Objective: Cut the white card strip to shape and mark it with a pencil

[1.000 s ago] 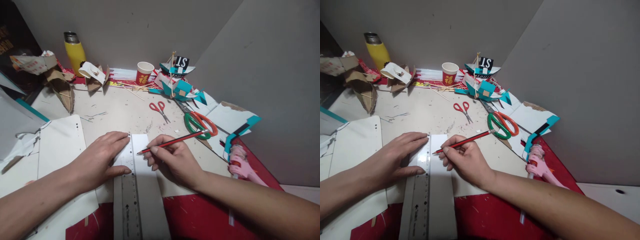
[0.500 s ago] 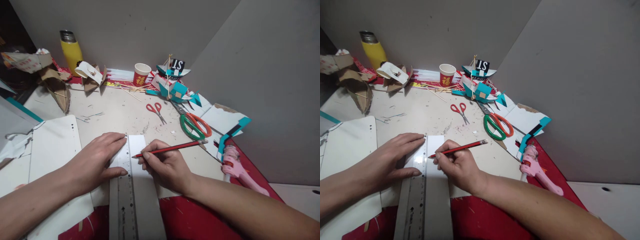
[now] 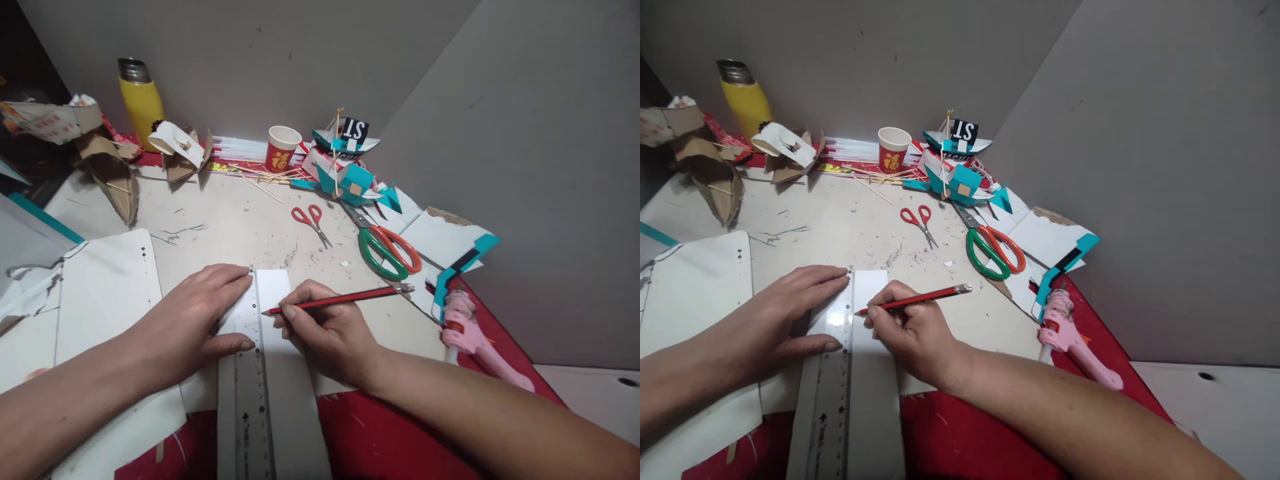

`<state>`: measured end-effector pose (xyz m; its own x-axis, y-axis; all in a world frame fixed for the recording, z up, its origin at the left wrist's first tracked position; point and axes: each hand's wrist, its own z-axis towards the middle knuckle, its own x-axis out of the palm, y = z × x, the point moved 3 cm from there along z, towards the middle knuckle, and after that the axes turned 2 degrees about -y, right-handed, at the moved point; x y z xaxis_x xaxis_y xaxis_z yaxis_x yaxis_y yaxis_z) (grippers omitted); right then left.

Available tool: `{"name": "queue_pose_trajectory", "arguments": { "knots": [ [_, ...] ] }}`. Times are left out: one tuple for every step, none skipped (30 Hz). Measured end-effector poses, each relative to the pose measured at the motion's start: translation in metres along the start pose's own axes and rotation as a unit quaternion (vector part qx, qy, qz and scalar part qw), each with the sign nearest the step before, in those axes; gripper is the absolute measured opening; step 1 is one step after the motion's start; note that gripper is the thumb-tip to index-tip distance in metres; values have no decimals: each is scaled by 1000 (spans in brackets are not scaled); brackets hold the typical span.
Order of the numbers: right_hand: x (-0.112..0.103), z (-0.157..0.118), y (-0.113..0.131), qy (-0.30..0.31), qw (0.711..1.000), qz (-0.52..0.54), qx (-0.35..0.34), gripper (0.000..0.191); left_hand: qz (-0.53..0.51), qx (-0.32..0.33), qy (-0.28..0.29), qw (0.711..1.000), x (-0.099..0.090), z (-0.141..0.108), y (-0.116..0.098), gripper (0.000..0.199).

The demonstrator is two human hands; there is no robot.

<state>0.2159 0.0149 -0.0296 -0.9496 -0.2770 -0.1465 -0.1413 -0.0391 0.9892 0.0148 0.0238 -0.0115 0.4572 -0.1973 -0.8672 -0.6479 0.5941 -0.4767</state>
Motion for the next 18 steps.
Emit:
{"name": "queue_pose_trajectory", "arguments": {
  "knots": [
    [0, 0, 0, 0, 1000, -3, 1, 11, -1, 1, 0, 1000, 0, 0, 0, 62],
    [0, 0, 1, -2, 1000, -7, 0, 10, -1, 1, 0, 1000, 0, 1, 0, 62],
    [0, 0, 1, -3, 1000, -10, -1, 10, -2, 1, 0, 1000, 0, 1, 0, 62],
    [0, 0, 1, -4, 1000, -14, -1, 10, -3, 0, 1, 1000, -1, 1, 0, 61],
    [0, 0, 1, -4, 1000, -17, -2, 10, -3, 0, 1, 1000, -1, 1, -1, 61],
    [0, 0, 1, -4, 1000, -18, -3, 10, -3, -1, 1, 1000, -1, 0, 0, 62],
    [0, 0, 2, -3, 1000, -20, -3, 9, -2, -1, 2, 1000, -1, 0, 0, 62],
    [0, 0, 2, -1, 1000, -21, -4, 9, 0, -1, 4, 1000, -1, 0, 0, 62],
    [0, 0, 2, 0, 1000, -24, -4, 9, 2, -1, 5, 1000, 0, 0, 0, 62],
    [-1, 0, 2, -1, 1000, -28, -5, 8, 4, -1, 6, 1000, 0, 0, 0, 62],
    [-1, 0, 2, -3, 999, -32, -8, 8, 6, -1, 6, 1000, 0, 0, 0, 63],
    [-1, 0, 2, -5, 999, -37, -11, 8, 7, -2, 8, 1000, 0, 0, 0, 63],
    [-1, 0, 2, -5, 999, -40, -14, 8, 8, -4, 10, 1000, 1, 0, 0, 64],
    [-1, 0, 1, -6, 999, -43, -17, 8, 9, -5, 13, 1000, 1, 0, 0, 64],
    [0, 0, 1, -5, 999, -44, -18, 8, 10, -6, 15, 1000, 1, 0, 0, 64],
    [0, 0, 1, -4, 999, -45, -19, 8, 11, -6, 18, 1000, 0, 0, 0, 64],
    [0, 0, 1, -3, 999, -47, -20, 9, 11, -6, 20, 1000, 0, 1, 0, 64],
    [0, 0, 0, -3, 999, -50, -20, 9, 12, -5, 21, 1000, 0, 1, -1, 64]
  ]
}}
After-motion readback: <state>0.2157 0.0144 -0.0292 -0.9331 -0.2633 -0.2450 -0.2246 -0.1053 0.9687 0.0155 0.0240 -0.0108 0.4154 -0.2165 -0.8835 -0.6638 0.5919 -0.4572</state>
